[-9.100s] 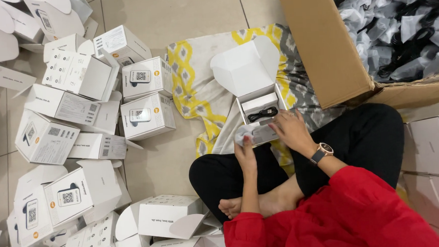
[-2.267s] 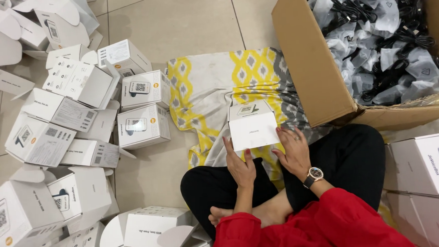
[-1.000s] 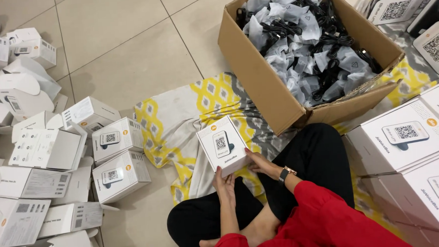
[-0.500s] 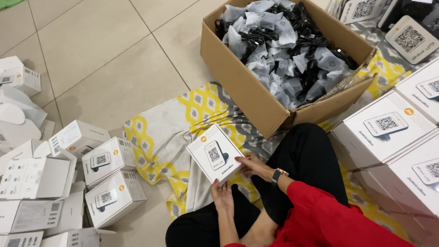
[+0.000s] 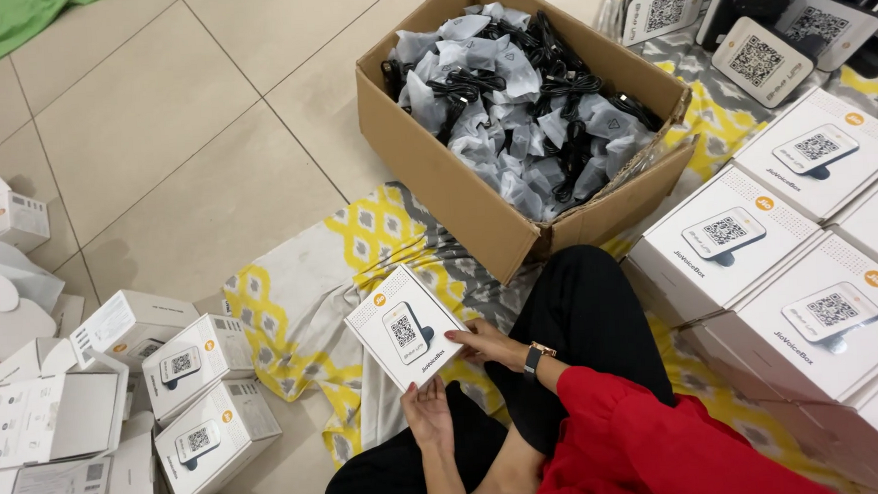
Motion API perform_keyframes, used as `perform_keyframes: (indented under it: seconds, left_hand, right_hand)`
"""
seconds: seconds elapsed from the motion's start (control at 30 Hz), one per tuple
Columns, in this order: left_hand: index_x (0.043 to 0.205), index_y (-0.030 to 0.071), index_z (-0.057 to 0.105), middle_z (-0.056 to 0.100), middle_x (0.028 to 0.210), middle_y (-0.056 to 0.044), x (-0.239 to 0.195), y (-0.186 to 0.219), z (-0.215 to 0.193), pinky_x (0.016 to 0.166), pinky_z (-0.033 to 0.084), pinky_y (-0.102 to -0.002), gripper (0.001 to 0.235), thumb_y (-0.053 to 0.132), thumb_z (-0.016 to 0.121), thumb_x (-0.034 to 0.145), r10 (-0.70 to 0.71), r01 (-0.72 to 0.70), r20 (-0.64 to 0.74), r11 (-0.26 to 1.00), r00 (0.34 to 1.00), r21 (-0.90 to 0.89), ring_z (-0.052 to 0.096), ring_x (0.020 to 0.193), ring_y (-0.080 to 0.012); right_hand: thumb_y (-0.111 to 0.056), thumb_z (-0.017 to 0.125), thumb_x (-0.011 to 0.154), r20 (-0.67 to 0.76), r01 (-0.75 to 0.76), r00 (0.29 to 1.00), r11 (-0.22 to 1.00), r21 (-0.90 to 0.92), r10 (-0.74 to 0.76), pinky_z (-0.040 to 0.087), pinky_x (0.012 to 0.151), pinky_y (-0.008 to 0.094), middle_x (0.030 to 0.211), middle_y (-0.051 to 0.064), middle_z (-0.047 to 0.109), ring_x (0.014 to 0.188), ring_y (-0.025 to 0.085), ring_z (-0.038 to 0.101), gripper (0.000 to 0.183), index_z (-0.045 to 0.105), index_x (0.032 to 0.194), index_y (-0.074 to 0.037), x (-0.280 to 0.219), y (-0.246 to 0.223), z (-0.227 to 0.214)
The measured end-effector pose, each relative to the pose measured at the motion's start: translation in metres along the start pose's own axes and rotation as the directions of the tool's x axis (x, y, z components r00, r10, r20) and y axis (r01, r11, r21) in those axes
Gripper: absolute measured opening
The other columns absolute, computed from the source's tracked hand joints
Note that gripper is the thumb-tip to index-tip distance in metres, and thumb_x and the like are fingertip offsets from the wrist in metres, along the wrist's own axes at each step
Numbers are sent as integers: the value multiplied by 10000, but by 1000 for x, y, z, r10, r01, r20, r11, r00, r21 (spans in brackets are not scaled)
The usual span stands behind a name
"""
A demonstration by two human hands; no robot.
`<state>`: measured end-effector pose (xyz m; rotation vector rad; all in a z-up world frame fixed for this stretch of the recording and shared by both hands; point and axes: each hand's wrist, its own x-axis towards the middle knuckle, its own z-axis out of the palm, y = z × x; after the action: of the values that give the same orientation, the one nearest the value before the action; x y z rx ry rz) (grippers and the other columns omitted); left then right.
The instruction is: The person packages electronic devices and cables into product boxes.
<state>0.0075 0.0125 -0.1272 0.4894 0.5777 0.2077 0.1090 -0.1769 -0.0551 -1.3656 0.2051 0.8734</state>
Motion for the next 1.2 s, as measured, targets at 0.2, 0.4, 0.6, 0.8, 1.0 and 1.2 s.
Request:
perform_keyframes:
  seconds: [0.2, 0.4, 0.6, 0.8, 1.0, 1.2]
  left_hand:
    - [1325, -81, 545, 615, 1248, -168, -6, 6, 7, 1133, 435, -402, 567, 194, 704, 854, 19, -24, 89, 998, 996, 53, 582, 1197, -291]
    - [1433, -87, 465, 567, 1375, -190, -23, 18, 24, 1175, 381, -416, 705, 226, 721, 855, 54, -81, 217, 990, 975, 118, 544, 1283, -302]
    - [1572, -44, 310, 486, 1509, -233, -91, 16, 150, 1199, 345, -516, 948, 196, 753, 769, 47, -120, 462, 984, 886, 131, 461, 1395, -393]
    - [1612, 70, 160, 388, 1525, -179, -90, -71, 179, 1134, 349, -490, 1159, 190, 812, 661, -332, -3, 553, 856, 764, 518, 445, 1359, -355]
    - [1501, -8, 303, 486, 1405, -195, -209, -180, 260, 1130, 378, -368, 868, 362, 741, 849, -683, -137, 659, 655, 314, 743, 484, 1308, -273]
    - [1520, -3, 323, 506, 1461, -246, -330, -237, 297, 1124, 446, -413, 726, 360, 586, 948, -905, -211, 425, 418, -17, 883, 544, 1337, -313]
  right_hand:
    - [-496, 732, 848, 40, 79, 995, 982, 169, -87, 557, 908, 271, 1272, 82, 614, 1103, 128, 652, 847, 385, 1447, -9, 3, 4, -2]
    - [-533, 737, 891, -73, 255, 964, 967, -10, -255, 499, 921, 304, 1278, 166, 625, 1130, 200, 609, 860, 444, 1446, 55, -1, 5, -3]
    - [-463, 733, 844, -63, 381, 923, 924, 22, -379, 470, 1026, 347, 1419, 181, 512, 1273, 239, 548, 948, 287, 1530, 16, -119, -58, -31]
    - [-367, 529, 1052, -468, 723, 516, 658, -210, -717, 146, 1275, 384, 1751, 148, 159, 1611, 273, 133, 788, 161, 1662, -29, -257, -33, -102]
    - [-316, 504, 1062, -864, 414, -154, 763, -496, -479, 286, 1216, 395, 1601, 250, 398, 1474, 309, 381, 677, 298, 1587, 58, -363, 123, -148]
    - [-231, 510, 1110, -717, 188, -585, 796, -575, -380, 392, 1177, 383, 1489, 156, 500, 1355, 227, 495, 512, 400, 1533, 35, -490, 103, -112]
